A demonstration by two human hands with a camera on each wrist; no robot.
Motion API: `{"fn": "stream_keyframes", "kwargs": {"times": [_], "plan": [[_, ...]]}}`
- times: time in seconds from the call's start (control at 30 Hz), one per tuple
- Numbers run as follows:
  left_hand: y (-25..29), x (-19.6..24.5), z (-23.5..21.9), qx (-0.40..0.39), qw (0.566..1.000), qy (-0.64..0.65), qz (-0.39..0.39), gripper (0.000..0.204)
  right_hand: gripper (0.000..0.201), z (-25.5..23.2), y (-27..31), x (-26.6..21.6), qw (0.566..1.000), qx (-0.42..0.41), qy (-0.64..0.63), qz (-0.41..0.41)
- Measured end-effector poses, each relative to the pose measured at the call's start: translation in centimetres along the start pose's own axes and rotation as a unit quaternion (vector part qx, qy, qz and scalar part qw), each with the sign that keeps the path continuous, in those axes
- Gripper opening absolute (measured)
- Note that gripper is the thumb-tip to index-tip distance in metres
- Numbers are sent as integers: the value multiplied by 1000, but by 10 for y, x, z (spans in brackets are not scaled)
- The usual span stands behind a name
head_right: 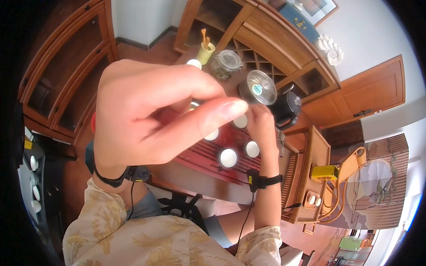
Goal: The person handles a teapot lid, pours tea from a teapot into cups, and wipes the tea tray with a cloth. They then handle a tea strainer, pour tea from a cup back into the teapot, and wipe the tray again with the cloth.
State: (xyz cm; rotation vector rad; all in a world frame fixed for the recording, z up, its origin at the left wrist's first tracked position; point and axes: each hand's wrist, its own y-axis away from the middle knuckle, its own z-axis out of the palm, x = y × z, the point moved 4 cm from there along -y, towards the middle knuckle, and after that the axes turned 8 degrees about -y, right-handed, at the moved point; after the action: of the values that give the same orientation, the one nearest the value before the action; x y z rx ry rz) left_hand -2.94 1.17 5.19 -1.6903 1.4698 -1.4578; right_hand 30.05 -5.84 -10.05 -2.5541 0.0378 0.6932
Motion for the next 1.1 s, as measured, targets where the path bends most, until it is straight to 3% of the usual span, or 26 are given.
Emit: {"fn": "stream_keyframes", "kwargs": {"times": [0.07, 0.17, 0.27, 0.37, 0.4, 0.43, 0.57, 0.63, 0.67, 0.8, 0.9, 0.93, 1.1], "plan": [[0, 0, -1, 0, 1000, 1, 1, 8, 14, 0, -3, -2, 1000, 6, 27, -13], [-1, 0, -3, -6, 1000, -5, -8, 9, 13, 0, 0, -12, 999, -15, 29, 44], [0, 1, -4, -19, 1000, -16, -18, 10, 14, 1, 8, -13, 999, -13, 31, 26], [0, 1, -3, -16, 1000, -18, -11, 10, 14, -12, 21, -28, 999, 33, -23, 18], [0, 1, -3, -15, 1000, -18, -8, 10, 15, -18, 32, -23, 999, 6, 39, 36], [-1, 1, -3, -14, 1000, -17, -4, 9, 15, -27, 35, -35, 999, 30, -7, 41], [1, 2, 9, 3, 999, -24, -46, 8, 14, -53, 55, -33, 990, 68, -31, 124], [0, 4, 14, -11, 997, -27, -77, 8, 14, -63, 59, -29, 987, 85, -44, 129], [1, 6, 17, -20, 991, -5, -132, 8, 15, -68, 60, -30, 987, 90, -39, 126], [0, 5, 29, -49, 980, -70, -182, 5, 15, -88, 60, -33, 986, 116, -46, 114], [1, 2, 44, -22, 976, -74, -202, 5, 16, -95, 64, -27, 983, 133, -60, 111], [3, -1, 45, -62, 968, -116, -215, 5, 16, -94, 67, -24, 983, 137, -63, 105], [9, -24, 63, -11, 973, -75, -216, 9, 14, -96, 84, -19, 979, 141, -74, 123]]}}
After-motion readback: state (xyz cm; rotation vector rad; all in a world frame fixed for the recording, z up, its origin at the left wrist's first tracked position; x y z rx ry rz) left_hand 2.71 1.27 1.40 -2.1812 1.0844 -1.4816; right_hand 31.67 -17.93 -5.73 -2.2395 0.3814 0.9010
